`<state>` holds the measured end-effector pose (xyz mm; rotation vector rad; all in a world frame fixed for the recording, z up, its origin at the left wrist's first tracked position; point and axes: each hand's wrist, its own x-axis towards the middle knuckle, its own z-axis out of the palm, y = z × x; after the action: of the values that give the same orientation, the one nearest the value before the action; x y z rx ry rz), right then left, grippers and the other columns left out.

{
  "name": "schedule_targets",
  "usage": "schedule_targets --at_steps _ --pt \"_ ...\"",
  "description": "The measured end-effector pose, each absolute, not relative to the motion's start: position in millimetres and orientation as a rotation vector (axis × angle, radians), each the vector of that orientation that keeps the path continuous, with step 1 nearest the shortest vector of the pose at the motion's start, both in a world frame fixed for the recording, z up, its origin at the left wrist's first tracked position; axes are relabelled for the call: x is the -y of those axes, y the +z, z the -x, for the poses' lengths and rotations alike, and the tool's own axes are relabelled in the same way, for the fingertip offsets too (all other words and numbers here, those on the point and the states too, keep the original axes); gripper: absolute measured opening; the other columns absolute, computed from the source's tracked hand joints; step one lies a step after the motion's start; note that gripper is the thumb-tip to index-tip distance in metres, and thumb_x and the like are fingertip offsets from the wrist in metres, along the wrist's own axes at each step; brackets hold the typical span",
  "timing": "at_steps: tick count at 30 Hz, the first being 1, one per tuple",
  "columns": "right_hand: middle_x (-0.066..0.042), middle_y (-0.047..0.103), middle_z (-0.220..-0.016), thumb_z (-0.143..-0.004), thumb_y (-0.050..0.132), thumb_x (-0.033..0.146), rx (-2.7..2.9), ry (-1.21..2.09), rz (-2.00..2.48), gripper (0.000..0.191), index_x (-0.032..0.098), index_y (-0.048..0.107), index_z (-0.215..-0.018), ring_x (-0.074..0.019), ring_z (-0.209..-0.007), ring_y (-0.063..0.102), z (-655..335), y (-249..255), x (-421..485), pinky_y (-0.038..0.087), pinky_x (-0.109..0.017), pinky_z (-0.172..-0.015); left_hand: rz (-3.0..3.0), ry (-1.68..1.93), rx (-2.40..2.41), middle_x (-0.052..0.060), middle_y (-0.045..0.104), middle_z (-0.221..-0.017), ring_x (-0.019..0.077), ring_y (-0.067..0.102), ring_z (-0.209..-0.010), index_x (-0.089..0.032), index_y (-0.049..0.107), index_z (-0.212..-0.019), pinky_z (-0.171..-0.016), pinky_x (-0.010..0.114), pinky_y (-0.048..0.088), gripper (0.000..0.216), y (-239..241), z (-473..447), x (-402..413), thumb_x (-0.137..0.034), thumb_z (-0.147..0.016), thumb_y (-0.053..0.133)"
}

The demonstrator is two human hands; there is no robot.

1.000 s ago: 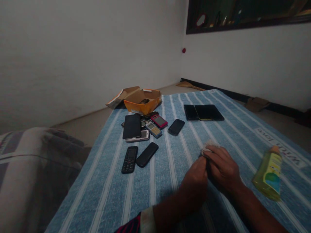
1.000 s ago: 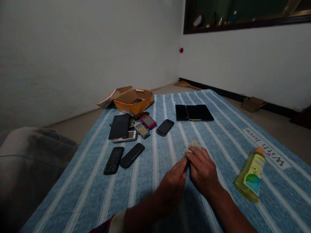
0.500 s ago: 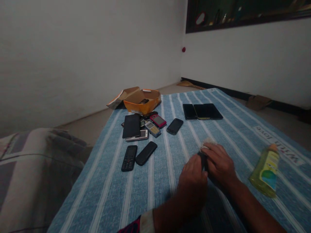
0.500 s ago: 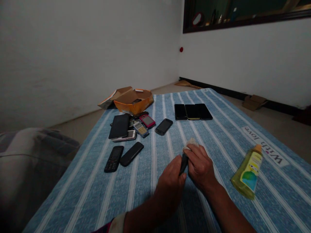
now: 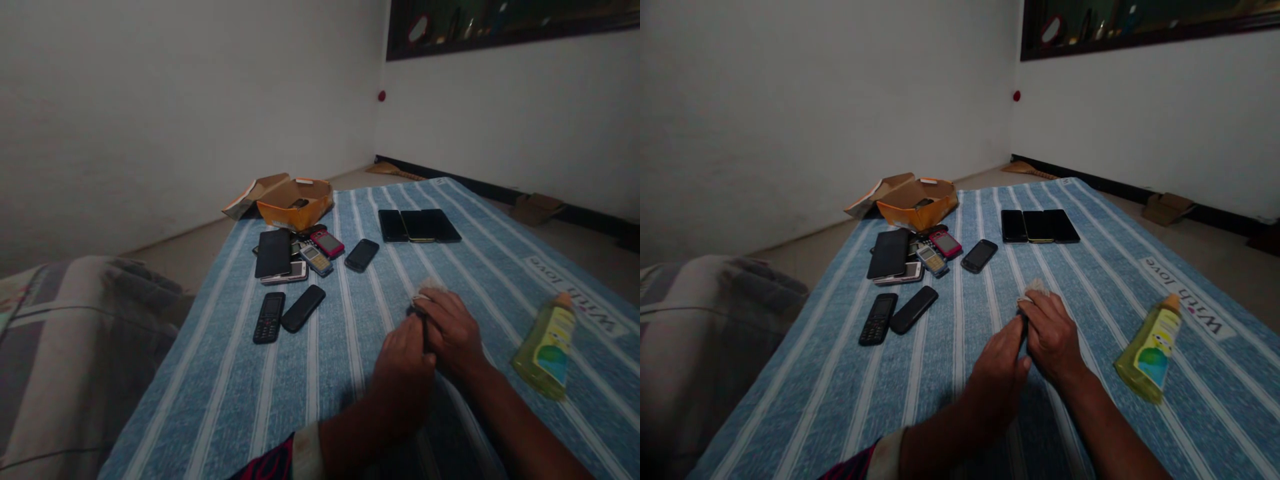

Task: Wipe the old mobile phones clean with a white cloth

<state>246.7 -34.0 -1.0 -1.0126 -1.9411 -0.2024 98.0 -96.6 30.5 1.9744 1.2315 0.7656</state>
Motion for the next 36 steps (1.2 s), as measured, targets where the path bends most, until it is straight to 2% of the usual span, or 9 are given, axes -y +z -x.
schedule_targets --at_steps 2,6,9,12,15,18,22,30,36 --pt "-0.013 0.068 -0.105 -0.088 0.047 0.007 1.947 -0.207 1.008 0.028 0.017 0.068 -0.103 -0.0245 -0.098 0.061 -247 -1 34 0.053 -0.044 -0.086 -2.001 0.69 -1.24 0.022 0.044 -0.147 0.0328 0.041 -0.137 -0.008 0.036 -0.141 -0.116 0.055 0.03 0.052 33 -99 97 -0.02 -0.091 0.042" --pt "-0.011 0.068 -0.106 -0.087 0.046 0.006 1.953 -0.19 1.001 0.031 0.019 0.069 -0.104 -0.0245 -0.101 0.061 -248 -2 33 0.052 -0.044 -0.087 -1.954 0.526 -1.441 0.021 0.059 -0.13 0.0378 0.049 -0.128 -0.01 0.05 -0.126 -0.113 0.064 0.026 0.041 34 -95 105 -0.023 -0.087 0.05" --pt "-0.011 0.069 -0.105 -0.086 0.046 0.007 1.948 -0.181 1.01 0.032 0.019 0.07 -0.104 -0.0247 -0.101 0.062 -249 -4 32 0.052 -0.043 -0.086 -1.941 0.649 -1.407 0.022 0.049 -0.142 0.04 0.037 -0.138 -0.011 0.044 -0.134 -0.114 0.064 0.025 0.054 34 -98 106 -0.028 -0.084 0.055" --pt "-0.01 0.069 -0.106 -0.086 0.047 0.008 1.937 -0.186 1.022 0.032 0.02 0.07 -0.104 -0.0247 -0.101 0.062 -250 -5 32 0.053 -0.043 -0.087 -1.924 0.741 -1.291 0.022 0.042 -0.149 0.0361 0.039 -0.138 -0.01 0.034 -0.142 -0.115 0.059 0.028 0.063 36 -104 104 -0.026 -0.084 0.054" --pt "-0.01 0.069 -0.106 -0.086 0.047 0.008 1.942 -0.188 1.023 0.032 0.021 0.07 -0.105 -0.0249 -0.101 0.062 -250 -3 32 0.053 -0.044 -0.088 -1.9 0.65 -1.336 0.02 0.051 -0.141 0.0351 0.047 -0.132 -0.01 0.039 -0.139 -0.114 0.059 0.029 0.059 38 -104 104 -0.021 -0.083 0.052" --pt "-0.011 0.069 -0.105 -0.087 0.047 0.007 1.954 -0.198 1.011 0.03 0.02 0.069 -0.104 -0.025 -0.102 0.061 -249 -1 33 0.052 -0.044 -0.088 -1.895 0.539 -1.441 0.023 0.052 -0.139 0.0398 0.044 -0.133 -0.008 0.045 -0.134 -0.115 0.064 0.023 0.054 38 -101 107 -0.024 -0.083 0.054" --pt "-0.011 0.069 -0.105 -0.088 0.046 0.007 1.945 -0.203 1.007 0.031 0.019 0.069 -0.104 -0.025 -0.101 0.061 -247 0 34 0.052 -0.044 -0.088 -1.944 0.637 -1.351 0.025 0.036 -0.152 0.0384 0.032 -0.142 -0.004 0.031 -0.144 -0.117 0.061 0.024 0.066 34 -105 107 -0.024 -0.085 0.051" --pt "-0.011 0.068 -0.105 -0.088 0.047 0.008 1.952 -0.181 1.024 0.03 0.019 0.069 -0.103 -0.0244 -0.099 0.061 -248 -1 34 0.052 -0.042 -0.086 -2.114 0.749 -1.274 0.024 0.034 -0.154 0.0361 0.031 -0.144 -0.011 0.019 -0.15 -0.114 0.065 0.029 0.064 4 -97 126 -0.018 -0.09 0.041" --pt "-0.011 0.068 -0.105 -0.088 0.046 0.007 1.95 -0.2 1.02 0.029 0.018 0.069 -0.103 -0.0244 -0.1 0.061 -248 -3 32 0.053 -0.043 -0.086 -1.961 0.744 -1.311 0.023 0.043 -0.148 0.0376 0.042 -0.137 -0.009 0.03 -0.145 -0.113 0.061 0.035 0.065 16 -104 111 -0.019 -0.085 0.051"
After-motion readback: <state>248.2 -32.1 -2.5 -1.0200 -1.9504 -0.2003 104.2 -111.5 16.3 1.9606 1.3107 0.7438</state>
